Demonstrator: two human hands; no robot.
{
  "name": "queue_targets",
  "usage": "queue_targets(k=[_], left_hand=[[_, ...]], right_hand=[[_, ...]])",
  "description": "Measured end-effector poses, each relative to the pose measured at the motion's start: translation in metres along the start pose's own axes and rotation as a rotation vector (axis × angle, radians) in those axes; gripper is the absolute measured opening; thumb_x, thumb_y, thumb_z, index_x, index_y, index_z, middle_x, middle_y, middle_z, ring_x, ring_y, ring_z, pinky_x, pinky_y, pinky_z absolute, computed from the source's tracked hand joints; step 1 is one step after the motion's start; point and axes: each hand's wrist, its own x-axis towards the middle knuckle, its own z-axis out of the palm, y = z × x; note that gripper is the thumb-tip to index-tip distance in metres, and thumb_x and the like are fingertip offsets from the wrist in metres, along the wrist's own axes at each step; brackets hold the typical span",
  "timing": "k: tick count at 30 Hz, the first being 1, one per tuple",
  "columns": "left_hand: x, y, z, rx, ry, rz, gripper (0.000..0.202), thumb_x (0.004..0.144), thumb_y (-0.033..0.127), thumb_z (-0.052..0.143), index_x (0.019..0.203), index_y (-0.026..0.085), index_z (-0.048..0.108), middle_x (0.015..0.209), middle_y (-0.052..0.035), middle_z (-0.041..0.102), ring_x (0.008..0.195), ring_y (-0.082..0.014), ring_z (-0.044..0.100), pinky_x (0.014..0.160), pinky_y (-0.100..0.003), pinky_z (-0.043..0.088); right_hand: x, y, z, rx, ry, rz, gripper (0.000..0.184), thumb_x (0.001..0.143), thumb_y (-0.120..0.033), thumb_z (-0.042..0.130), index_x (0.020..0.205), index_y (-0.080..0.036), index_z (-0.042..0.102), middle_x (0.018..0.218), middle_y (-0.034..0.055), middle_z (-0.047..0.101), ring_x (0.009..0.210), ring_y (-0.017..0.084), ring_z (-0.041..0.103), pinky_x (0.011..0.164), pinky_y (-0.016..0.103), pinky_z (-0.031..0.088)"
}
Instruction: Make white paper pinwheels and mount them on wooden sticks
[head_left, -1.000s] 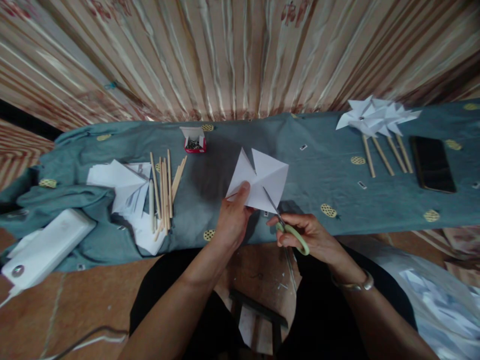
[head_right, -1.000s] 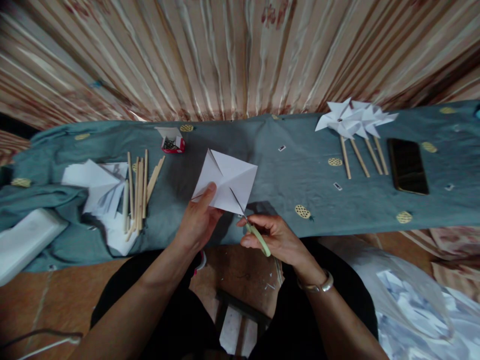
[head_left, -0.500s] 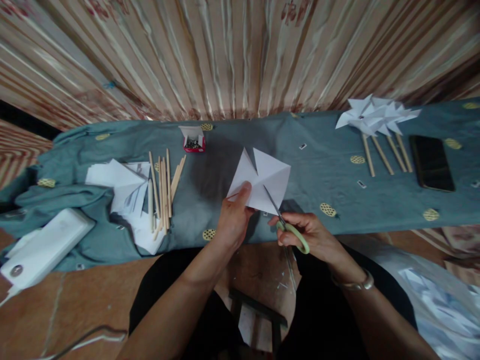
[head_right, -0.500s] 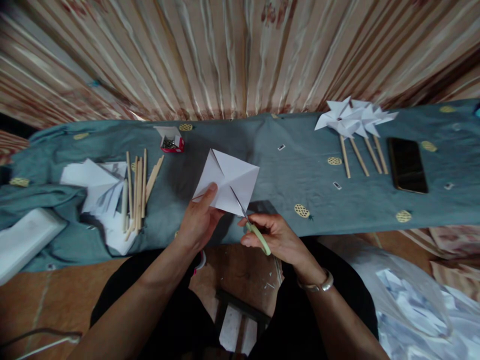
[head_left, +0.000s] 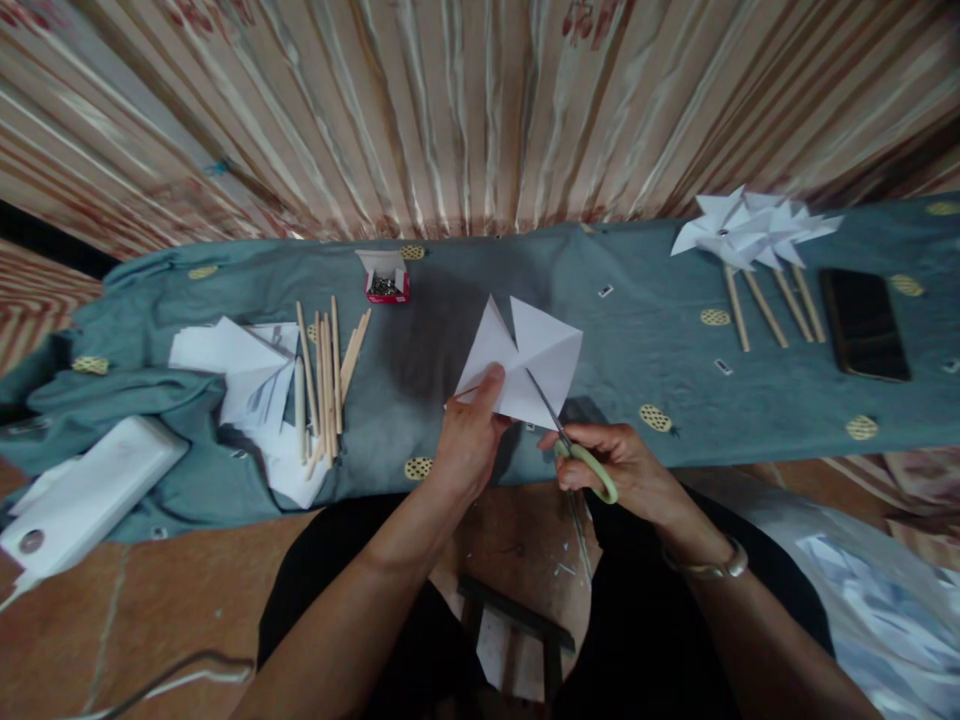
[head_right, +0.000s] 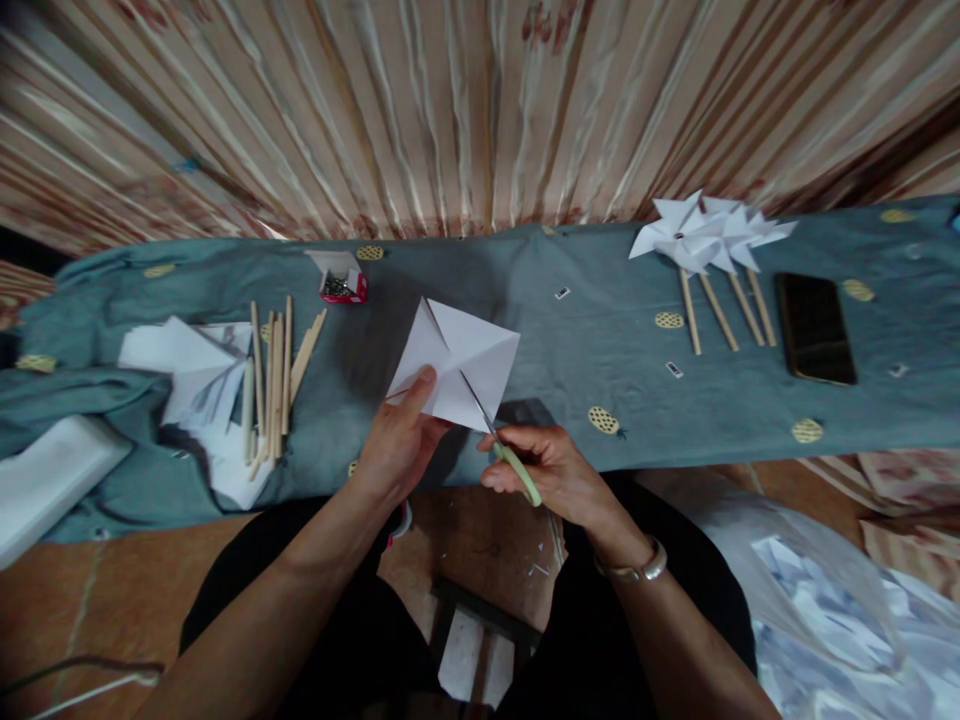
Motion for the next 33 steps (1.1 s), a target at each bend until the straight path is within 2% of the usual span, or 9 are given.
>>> queue_targets(k=[9,15,20,27,30,33], left_hand=[[-0.001,0.001,0.0,-0.002,-0.001,-0.01,0.028,0.073,0.037,0.077,0.089,0.017,0.065,0.087,-0.0041,0.069,0.084,-0.0167,0.064,0.076,-0.029,0.049],[-0.001,0.002,0.0,-0.007,0.002,-0.012,0.02,0.076,0.035,0.075,0.083,0.019,0.065,0.087,-0.0052,0.07,0.086,-0.0179,0.064,0.077,-0.029,0.05],[0.0,0.001,0.0,-0.029,-0.007,-0.002,0.019,0.076,0.033,0.074,0.086,0.018,0.068,0.09,-0.0049,0.071,0.085,-0.0172,0.064,0.078,-0.029,0.05],[0.005,0.007,0.0,-0.069,0.015,0.054,0.017,0.074,0.028,0.074,0.088,0.02,0.069,0.102,-0.0044,0.072,0.099,-0.021,0.065,0.082,-0.031,0.05],[0.007,0.014,-0.001,-0.082,0.0,0.068,0.016,0.072,0.029,0.076,0.085,0.023,0.07,0.102,-0.004,0.073,0.103,-0.0219,0.064,0.081,-0.029,0.051],[0.01,0.018,-0.003,-0.083,0.0,0.082,0.021,0.067,0.031,0.08,0.084,0.022,0.07,0.097,-0.004,0.073,0.099,-0.0222,0.065,0.079,-0.029,0.051]], right_hand=[[0.001,-0.004,0.002,0.025,0.022,0.013,0.043,0.058,-0.05,0.087,0.085,-0.018,0.073,0.056,-0.0036,0.063,0.047,0.008,0.052,0.047,0.021,0.043],[0.001,-0.002,0.001,-0.007,0.016,0.002,0.042,0.062,-0.049,0.085,0.088,-0.018,0.072,0.057,-0.0036,0.062,0.048,0.009,0.052,0.048,0.023,0.045],[-0.001,-0.001,0.0,-0.006,-0.039,0.008,0.043,0.066,-0.048,0.083,0.091,-0.017,0.069,0.063,-0.0029,0.062,0.053,0.009,0.052,0.051,0.021,0.042],[-0.007,-0.002,-0.005,-0.079,-0.143,0.001,0.04,0.074,-0.048,0.077,0.095,-0.016,0.067,0.066,-0.0024,0.06,0.056,0.008,0.051,0.054,0.022,0.04],[-0.013,-0.003,-0.011,-0.084,-0.162,0.034,0.043,0.073,-0.049,0.078,0.097,-0.016,0.067,0.067,-0.0024,0.06,0.057,0.008,0.051,0.054,0.021,0.04],[-0.02,-0.01,-0.02,-0.053,-0.16,0.071,0.053,0.067,-0.056,0.08,0.098,-0.015,0.068,0.067,-0.0006,0.062,0.058,0.01,0.054,0.054,0.022,0.042]])
